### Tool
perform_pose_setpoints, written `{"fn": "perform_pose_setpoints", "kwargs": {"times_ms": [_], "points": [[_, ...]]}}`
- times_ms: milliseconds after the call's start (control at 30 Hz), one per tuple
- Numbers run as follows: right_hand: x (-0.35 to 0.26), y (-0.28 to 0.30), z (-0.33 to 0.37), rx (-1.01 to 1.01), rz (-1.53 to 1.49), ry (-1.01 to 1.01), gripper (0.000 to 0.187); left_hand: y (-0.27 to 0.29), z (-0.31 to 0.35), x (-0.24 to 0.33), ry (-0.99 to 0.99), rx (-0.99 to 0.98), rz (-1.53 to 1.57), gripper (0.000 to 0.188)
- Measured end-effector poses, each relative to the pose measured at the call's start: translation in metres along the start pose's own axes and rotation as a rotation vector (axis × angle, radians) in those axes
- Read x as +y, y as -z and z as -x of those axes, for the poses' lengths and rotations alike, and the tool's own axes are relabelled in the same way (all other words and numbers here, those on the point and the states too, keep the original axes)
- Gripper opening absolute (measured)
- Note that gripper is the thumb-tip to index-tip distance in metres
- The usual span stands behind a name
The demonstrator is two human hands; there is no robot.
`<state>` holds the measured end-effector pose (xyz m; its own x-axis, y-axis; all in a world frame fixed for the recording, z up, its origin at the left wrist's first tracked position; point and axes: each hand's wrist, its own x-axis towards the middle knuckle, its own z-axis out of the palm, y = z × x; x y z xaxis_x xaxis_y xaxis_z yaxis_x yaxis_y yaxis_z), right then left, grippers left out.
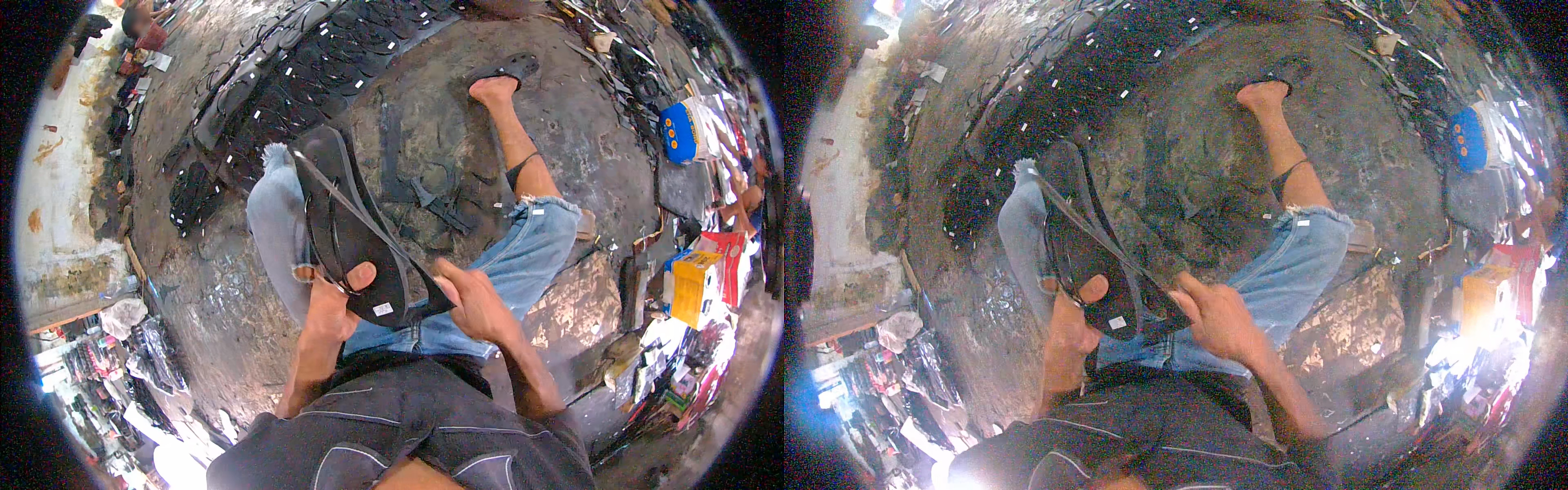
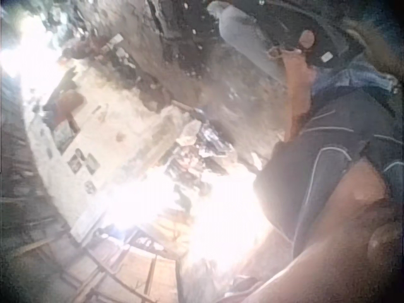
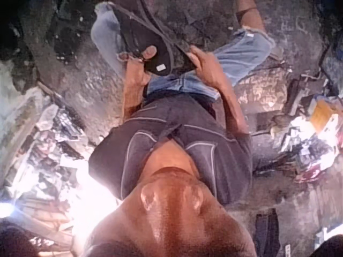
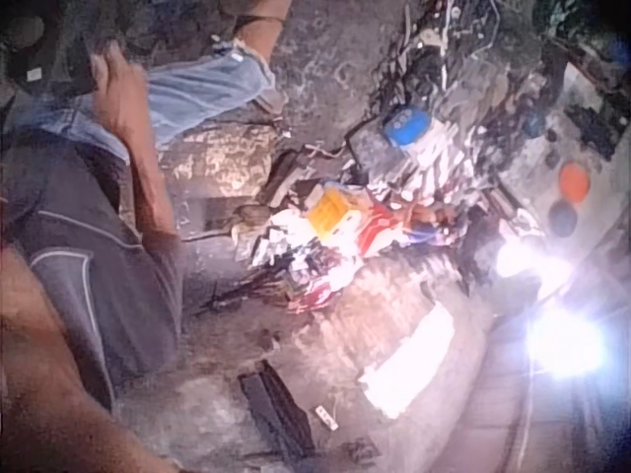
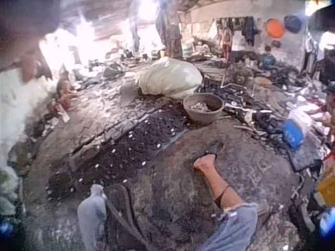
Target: The person sits on the floor and uses a knife to trim excess material from the edges of black flip-flops. They handle the slippers one at a time, scraping the blade along the edges, and place the finished items into a growing pile on the floor.
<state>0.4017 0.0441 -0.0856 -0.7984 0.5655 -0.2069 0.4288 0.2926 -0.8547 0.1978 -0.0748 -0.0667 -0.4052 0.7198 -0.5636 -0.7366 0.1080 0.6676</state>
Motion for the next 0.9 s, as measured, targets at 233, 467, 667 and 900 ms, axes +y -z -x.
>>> {"fn": "perform_pose_setpoints", "kwargs": {"times_ms": [233,467,667,900], "points": [[0.019,-0.032,-0.124,0.223,0.123,0.131,0.031,0.003,-0.004,0.006,0.045,-0.007,0.001,0.064],[-0.031,0.053,-0.227,0.751,0.103,0.052,0.040,0.013,0.003,0.004,0.057,0.041,-0.178,0.063],[-0.029,0.002,-0.135,0.525,-0.612,-0.016,0.033,-0.022,-0.017,0.029,-0.196,-0.052,-0.561,0.044],[-0.048,0.009,-0.043,0.403,-0.600,0.021,0.033,-0.040,-0.026,0.083,-0.304,-0.032,-0.464,0.043]]}}
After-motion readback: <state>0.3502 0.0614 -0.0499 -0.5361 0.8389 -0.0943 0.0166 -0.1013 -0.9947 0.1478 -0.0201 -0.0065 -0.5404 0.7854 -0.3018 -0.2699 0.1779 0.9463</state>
